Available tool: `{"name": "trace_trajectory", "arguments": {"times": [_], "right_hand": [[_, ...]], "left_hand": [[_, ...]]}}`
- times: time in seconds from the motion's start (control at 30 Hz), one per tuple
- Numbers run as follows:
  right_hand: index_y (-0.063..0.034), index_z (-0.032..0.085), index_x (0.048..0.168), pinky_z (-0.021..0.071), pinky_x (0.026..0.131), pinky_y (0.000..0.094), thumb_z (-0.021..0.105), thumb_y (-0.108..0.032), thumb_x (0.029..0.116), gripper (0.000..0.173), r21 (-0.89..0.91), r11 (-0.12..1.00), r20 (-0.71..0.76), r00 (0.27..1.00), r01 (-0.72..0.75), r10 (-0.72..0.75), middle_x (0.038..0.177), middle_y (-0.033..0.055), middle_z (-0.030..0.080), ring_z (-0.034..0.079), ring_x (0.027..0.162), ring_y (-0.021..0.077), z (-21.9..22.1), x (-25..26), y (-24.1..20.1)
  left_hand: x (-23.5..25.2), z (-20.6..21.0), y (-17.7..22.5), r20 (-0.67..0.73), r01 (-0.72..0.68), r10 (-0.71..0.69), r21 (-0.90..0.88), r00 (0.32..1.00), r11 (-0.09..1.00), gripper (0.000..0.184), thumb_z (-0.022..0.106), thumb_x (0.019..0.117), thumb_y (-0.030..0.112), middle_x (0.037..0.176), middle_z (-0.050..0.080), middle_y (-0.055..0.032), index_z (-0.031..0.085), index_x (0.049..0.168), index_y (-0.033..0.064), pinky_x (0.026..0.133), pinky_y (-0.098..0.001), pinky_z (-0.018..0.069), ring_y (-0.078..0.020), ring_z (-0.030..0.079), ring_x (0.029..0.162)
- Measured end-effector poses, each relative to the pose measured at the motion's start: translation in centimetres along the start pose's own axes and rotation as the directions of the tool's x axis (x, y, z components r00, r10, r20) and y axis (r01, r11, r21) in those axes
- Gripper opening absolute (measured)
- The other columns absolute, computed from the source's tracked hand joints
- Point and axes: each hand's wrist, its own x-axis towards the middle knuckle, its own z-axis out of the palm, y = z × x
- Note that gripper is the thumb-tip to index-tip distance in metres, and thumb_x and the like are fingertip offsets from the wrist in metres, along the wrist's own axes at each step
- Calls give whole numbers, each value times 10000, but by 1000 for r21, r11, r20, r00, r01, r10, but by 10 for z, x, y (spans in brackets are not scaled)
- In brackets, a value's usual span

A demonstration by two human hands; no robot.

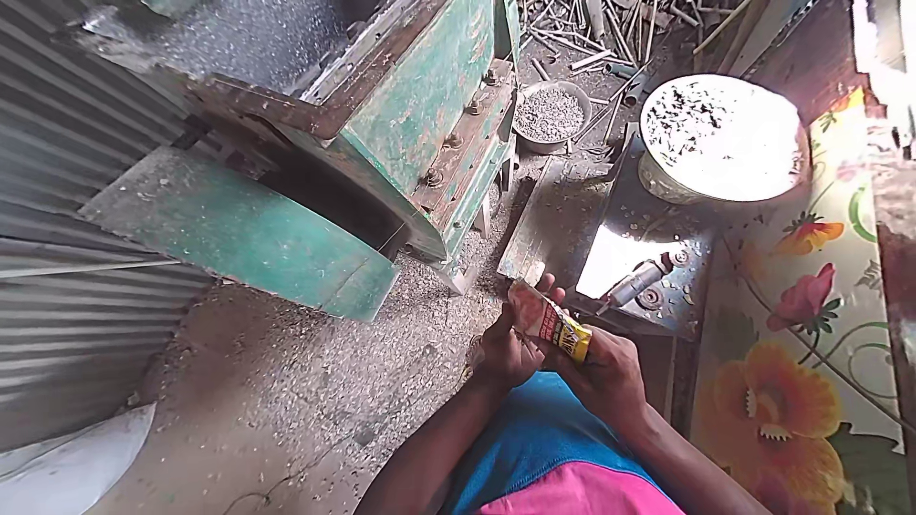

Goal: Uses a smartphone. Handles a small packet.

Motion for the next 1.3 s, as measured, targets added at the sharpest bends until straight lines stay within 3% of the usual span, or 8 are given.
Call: {"name": "trace_trajectory", "arguments": {"times": [0.13,0.27,0.37,0.47,0.53,1.0,1.17,1.3], "right_hand": [[-68,711,834,547,607,200,741,-302,910,248,-27,1000,-5,1000,-4,4,731,25,714,676,673,36,0,0,0],[-64,709,841,553,622,190,750,-297,904,245,-19,1000,-17,1000,-8,7,741,29,719,682,688,29,1,-1,0],[-59,725,878,570,649,194,752,-284,907,229,-5,1000,-11,1000,-8,8,781,31,739,697,721,28,-2,1,1],[-55,718,884,566,652,189,749,-278,906,227,23,1000,-11,1000,-8,8,773,30,732,691,719,24,-1,-1,2],[-51,719,891,572,663,189,749,-268,913,220,50,999,-7,1000,-1,2,782,32,734,694,728,27,-1,0,3],[-44,726,897,574,663,194,743,-259,913,216,57,998,-20,1000,-4,5,789,37,742,700,732,30,3,0,5],[-51,726,894,572,650,193,737,-278,915,228,59,998,-18,1000,-16,17,782,28,739,696,723,21,3,-1,7],[-54,716,870,567,644,195,749,-274,905,225,49,999,-29,999,-11,13,762,28,729,691,710,26,4,-3,9]], "left_hand": [[1,0,1,-20,-7,7,2,1000,1000,523,518,1030,442,1483,564,-159,588,1399,78,1073,-459,502,-314,585,1329],[-3,-1,-2,-3,16,-16,10,1000,1000,545,556,1005,481,1474,576,-147,601,1389,96,1066,-454,504,-303,599,1312],[1,1,0,-43,-6,5,-5,999,1000,503,543,1020,418,1456,588,-155,603,1386,78,1046,-452,524,-301,618,1287],[1,-1,-2,54,26,-24,-42,998,999,548,576,1006,438,1487,556,-169,582,1414,72,1095,-466,481,-322,570,1344],[1,-2,0,22,10,-10,-33,1000,999,531,598,992,438,1451,589,-167,613,1383,79,1080,-463,497,-317,595,1316],[2,2,-1,-39,-5,5,3,999,1000,488,494,1039,435,1389,638,-154,633,1355,89,1049,-453,521,-299,635,1259],[2,1,0,-63,-5,5,-3,998,1000,462,585,1001,416,1361,654,-161,644,1319,85,1025,-451,538,-304,653,1234],[-1,0,-2,-19,27,-28,-30,999,999,495,524,1033,433,1384,636,-175,624,1346,63,1055,-447,516,-307,630,1269]]}}
